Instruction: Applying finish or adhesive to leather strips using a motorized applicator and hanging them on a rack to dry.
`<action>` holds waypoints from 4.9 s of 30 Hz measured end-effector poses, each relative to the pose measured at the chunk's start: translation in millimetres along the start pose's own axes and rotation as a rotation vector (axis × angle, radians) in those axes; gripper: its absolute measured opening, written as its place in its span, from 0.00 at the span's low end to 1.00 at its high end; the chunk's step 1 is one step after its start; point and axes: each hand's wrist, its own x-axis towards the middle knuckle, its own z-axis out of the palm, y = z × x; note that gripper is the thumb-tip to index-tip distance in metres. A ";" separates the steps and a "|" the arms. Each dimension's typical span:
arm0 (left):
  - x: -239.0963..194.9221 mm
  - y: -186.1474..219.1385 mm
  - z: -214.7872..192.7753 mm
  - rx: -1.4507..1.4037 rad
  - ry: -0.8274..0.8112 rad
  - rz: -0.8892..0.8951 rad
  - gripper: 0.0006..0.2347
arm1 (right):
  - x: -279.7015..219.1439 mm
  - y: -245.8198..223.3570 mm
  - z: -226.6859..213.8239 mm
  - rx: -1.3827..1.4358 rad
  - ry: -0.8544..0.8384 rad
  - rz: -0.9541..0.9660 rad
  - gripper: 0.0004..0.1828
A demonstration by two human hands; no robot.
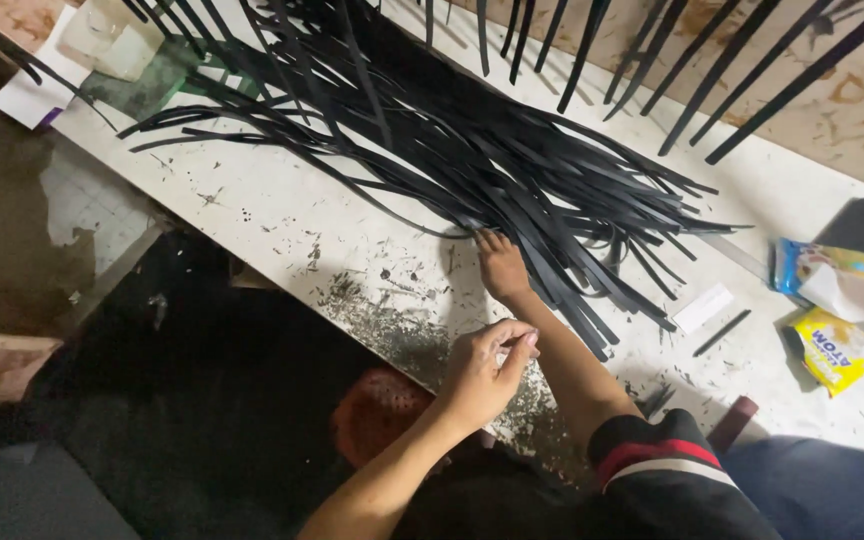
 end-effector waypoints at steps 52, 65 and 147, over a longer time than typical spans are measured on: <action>0.0 119.5 37.7 0.088 -0.641 0.757 0.08 | -347.7 -62.9 -388.3 0.706 0.611 0.126 0.05; 10.2 193.0 72.7 0.077 -0.870 0.871 0.04 | -416.9 -63.1 -448.1 0.611 0.666 0.183 0.04; -61.8 167.3 110.8 -0.644 -0.774 0.052 0.07 | -470.6 -91.5 -431.5 0.727 0.748 0.497 0.08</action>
